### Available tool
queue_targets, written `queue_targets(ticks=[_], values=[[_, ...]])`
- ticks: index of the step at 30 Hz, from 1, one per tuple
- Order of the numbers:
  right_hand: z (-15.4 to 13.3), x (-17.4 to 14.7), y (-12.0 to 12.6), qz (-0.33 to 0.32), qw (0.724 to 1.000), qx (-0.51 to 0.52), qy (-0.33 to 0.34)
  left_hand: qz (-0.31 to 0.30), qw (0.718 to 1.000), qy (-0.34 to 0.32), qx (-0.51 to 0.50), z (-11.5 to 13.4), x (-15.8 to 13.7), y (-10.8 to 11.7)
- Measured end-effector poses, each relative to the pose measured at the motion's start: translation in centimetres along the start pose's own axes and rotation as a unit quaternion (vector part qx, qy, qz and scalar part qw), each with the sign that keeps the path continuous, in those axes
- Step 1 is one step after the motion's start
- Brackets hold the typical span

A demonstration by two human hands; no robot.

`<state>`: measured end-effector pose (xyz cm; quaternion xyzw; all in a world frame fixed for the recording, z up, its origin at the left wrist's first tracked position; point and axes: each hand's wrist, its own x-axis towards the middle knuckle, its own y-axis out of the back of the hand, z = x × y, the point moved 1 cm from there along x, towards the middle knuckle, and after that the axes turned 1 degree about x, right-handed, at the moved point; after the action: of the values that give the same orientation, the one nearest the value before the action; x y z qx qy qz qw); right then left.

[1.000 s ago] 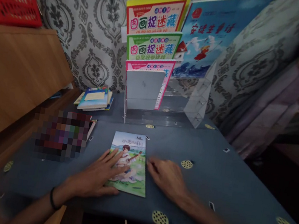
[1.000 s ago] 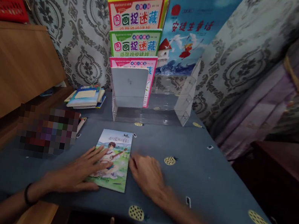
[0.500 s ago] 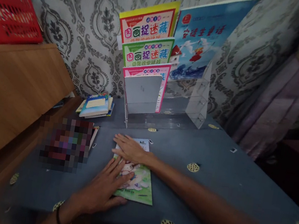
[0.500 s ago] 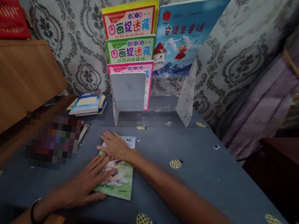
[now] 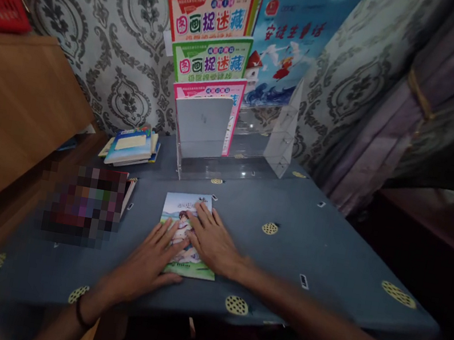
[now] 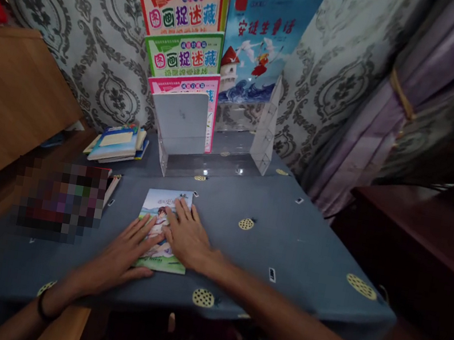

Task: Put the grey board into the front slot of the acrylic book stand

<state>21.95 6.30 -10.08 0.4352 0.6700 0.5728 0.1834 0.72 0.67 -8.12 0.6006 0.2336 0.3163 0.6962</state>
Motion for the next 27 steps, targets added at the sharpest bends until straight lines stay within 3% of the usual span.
queue_targets(ticks=[3, 8, 14, 17, 22, 27], values=[[0.5, -0.1, 0.6, 0.001, 0.999, 0.037, -0.01, -0.012, 1.0, -0.001, 0.014, 0.0, 0.2, 0.2], [3.8, 1.6, 1.9, 0.01, 0.994, 0.062, -0.085, -0.06, 0.998, -0.001, 0.02, -1.8, -0.1, 2.3], [5.5, 1.4, 2.3, 0.065, 0.987, 0.118, -0.083, -0.102, 0.994, 0.048, 0.001, -3.9, -1.9, 5.3], [5.8, 1.3, 2.1, 0.077, 0.98, 0.149, -0.111, -0.106, 0.99, 0.095, 0.0, -2.0, -1.0, 4.6], [6.7, 1.4, 1.7, 0.11, 0.968, 0.192, -0.119, -0.037, 0.975, 0.209, 0.07, 3.5, 3.1, 2.3], [7.2, 1.3, 1.7, 0.122, 0.954, 0.235, -0.137, -0.053, 0.966, 0.237, 0.09, 6.2, 5.7, 2.5]])
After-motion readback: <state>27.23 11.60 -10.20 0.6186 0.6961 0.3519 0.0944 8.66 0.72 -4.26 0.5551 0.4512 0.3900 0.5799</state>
